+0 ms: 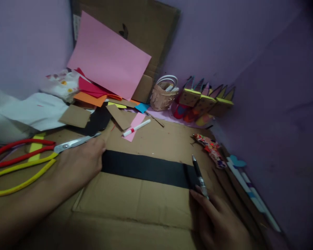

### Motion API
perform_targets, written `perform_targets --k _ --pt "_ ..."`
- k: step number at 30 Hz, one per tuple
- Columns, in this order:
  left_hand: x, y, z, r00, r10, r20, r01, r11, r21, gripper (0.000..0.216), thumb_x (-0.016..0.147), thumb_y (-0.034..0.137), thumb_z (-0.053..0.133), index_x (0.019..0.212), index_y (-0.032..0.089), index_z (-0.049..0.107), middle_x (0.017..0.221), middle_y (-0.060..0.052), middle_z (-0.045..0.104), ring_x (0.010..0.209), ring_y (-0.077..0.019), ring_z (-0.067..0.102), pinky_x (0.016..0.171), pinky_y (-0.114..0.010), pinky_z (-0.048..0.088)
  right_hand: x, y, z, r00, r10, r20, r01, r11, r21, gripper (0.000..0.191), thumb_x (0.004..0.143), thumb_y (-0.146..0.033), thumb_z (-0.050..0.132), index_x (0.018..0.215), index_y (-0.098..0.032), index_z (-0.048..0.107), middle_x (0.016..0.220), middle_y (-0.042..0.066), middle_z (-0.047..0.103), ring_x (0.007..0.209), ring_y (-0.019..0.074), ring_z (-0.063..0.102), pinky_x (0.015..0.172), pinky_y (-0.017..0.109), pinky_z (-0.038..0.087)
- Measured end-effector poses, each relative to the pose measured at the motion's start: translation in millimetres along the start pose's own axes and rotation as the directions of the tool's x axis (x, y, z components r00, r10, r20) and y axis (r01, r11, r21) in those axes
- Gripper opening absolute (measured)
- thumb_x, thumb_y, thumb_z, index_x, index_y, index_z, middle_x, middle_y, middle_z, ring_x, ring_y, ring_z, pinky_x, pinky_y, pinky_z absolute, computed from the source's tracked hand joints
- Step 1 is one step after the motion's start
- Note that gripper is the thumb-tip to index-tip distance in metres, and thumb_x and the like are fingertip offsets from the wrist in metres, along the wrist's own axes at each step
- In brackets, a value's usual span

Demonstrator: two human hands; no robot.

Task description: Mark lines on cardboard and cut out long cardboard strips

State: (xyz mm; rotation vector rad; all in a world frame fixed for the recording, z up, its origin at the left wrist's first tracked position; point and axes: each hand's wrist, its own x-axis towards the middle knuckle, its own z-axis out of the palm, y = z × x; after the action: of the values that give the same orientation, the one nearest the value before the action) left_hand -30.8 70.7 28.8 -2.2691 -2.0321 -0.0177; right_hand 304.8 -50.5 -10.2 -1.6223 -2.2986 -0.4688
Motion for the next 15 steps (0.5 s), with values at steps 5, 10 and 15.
perform_targets --k 5,10,15 --pt "-2 4 -6 1.000 0.019 0.007 -0.019 0.999 0.040 0.021 0.094 0.023 0.031 0.079 0.022 0.045 0.072 -0.001 0.053 0.060 -0.0170 0.053 0.052 -0.027 0.023 10 -9 2 0.990 0.116 -0.075 -0.111 0.992 0.060 0.023 0.087 -0.015 0.046 0.101 -0.022 0.061 0.100 0.010 0.067 0.085 0.0210 0.068 0.067 0.030 0.057" --pt "-1 5 -6 1.000 -0.005 -0.003 0.006 0.994 0.106 0.022 0.095 0.025 0.031 0.077 0.022 0.044 0.068 0.001 0.049 0.057 -0.0168 0.051 0.052 -0.027 0.021 14 -15 1 0.984 0.150 -0.092 -0.142 0.986 0.087 0.023 0.087 -0.014 0.044 0.100 -0.020 0.062 0.095 0.010 0.065 0.079 0.0213 0.065 0.064 0.032 0.054" --pt "1 2 0 1.000 -0.013 -0.015 0.014 0.995 0.103 0.022 0.094 0.026 0.032 0.077 0.023 0.044 0.065 0.002 0.047 0.055 -0.0163 0.050 0.051 -0.026 0.022 14 -16 1 0.981 0.179 -0.080 -0.173 0.981 0.084 0.024 0.086 -0.013 0.044 0.100 -0.019 0.062 0.091 0.009 0.063 0.077 0.0209 0.062 0.063 0.031 0.052"
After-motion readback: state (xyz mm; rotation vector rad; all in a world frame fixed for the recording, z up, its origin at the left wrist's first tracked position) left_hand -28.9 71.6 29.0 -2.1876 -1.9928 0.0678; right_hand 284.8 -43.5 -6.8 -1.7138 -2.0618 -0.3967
